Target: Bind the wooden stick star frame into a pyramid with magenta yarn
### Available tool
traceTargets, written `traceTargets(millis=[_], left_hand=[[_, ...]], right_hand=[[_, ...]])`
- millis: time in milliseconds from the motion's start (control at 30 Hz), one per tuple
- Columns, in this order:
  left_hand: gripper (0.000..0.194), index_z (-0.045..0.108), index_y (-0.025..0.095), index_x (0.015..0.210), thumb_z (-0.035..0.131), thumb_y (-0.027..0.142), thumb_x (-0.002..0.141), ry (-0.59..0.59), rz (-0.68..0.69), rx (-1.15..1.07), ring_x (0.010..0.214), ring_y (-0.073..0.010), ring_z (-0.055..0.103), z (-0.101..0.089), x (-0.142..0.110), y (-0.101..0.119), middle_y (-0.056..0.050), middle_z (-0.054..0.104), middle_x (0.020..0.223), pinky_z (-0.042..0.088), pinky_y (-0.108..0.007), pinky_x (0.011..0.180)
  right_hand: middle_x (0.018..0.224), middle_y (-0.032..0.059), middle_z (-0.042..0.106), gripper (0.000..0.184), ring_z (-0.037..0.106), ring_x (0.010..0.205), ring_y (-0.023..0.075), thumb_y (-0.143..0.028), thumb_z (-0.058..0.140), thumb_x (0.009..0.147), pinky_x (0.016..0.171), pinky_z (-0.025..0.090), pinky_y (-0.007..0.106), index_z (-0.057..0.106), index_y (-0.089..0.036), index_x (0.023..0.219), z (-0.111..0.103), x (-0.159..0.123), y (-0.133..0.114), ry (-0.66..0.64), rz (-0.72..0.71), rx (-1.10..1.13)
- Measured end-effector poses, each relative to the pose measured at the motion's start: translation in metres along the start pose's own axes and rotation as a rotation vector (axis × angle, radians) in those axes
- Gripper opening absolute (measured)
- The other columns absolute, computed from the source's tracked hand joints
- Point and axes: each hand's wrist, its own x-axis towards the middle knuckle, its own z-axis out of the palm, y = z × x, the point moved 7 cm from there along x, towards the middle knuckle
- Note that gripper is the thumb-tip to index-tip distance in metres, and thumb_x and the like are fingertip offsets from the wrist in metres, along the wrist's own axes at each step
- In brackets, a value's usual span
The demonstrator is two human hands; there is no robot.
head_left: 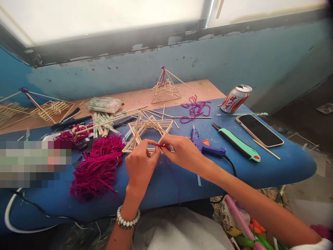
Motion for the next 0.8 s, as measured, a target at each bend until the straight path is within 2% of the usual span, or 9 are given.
traceTargets(millis=[200, 333, 533, 633, 800], left_hand=[[0.006, 0.069, 0.021, 0.089, 0.064, 0.023, 0.09, -0.031, 0.041, 0.023, 0.064, -0.0122, 0.057, 0.004, -0.002, 0.005, 0.001, 0.069, 0.085, 0.032, -0.027, 0.059], [0.009, 0.07, 0.023, 0.093, 0.061, 0.024, 0.092, -0.084, 0.029, -0.085, 0.064, -0.0111, 0.054, 0.004, -0.002, 0.005, 0.003, 0.069, 0.09, 0.036, -0.025, 0.062], [0.017, 0.073, 0.026, 0.096, 0.058, 0.034, 0.095, -0.164, -0.092, -0.209, 0.058, -0.0104, 0.051, 0.003, 0.003, -0.001, 0.004, 0.067, 0.077, 0.035, -0.025, 0.061], [0.019, 0.075, 0.028, 0.096, 0.06, 0.039, 0.094, -0.191, -0.136, -0.191, 0.057, -0.0106, 0.052, 0.003, 0.006, -0.003, 0.004, 0.066, 0.072, 0.034, -0.025, 0.059], [0.014, 0.076, 0.03, 0.094, 0.064, 0.036, 0.09, -0.176, -0.136, -0.134, 0.058, -0.0105, 0.054, 0.002, 0.008, -0.001, 0.005, 0.064, 0.068, 0.034, -0.025, 0.059]], right_hand=[[0.081, -0.0003, 0.065, 0.01, 0.055, 0.07, 0.0096, -0.017, 0.059, 0.093, 0.066, 0.033, 0.022, 0.068, -0.017, 0.092, 0.001, 0.0, 0.003, 0.011, 0.0, 0.0], [0.081, -0.0002, 0.066, 0.009, 0.055, 0.07, 0.0095, -0.014, 0.059, 0.092, 0.066, 0.033, 0.022, 0.068, -0.016, 0.091, -0.001, -0.001, 0.003, 0.043, 0.009, -0.002], [0.082, 0.0011, 0.067, 0.014, 0.055, 0.07, 0.0101, -0.016, 0.056, 0.095, 0.065, 0.033, 0.023, 0.069, -0.015, 0.091, -0.002, -0.001, -0.001, 0.061, -0.034, -0.053], [0.083, 0.002, 0.067, 0.017, 0.055, 0.068, 0.0105, -0.017, 0.054, 0.097, 0.063, 0.032, 0.024, 0.07, -0.015, 0.09, -0.001, -0.002, 0.0, 0.06, -0.047, -0.093], [0.093, 0.0042, 0.071, 0.021, 0.063, 0.078, 0.0125, -0.021, 0.052, 0.1, 0.067, 0.036, 0.024, 0.073, -0.016, 0.099, -0.001, -0.004, 0.003, 0.042, -0.083, -0.071]])
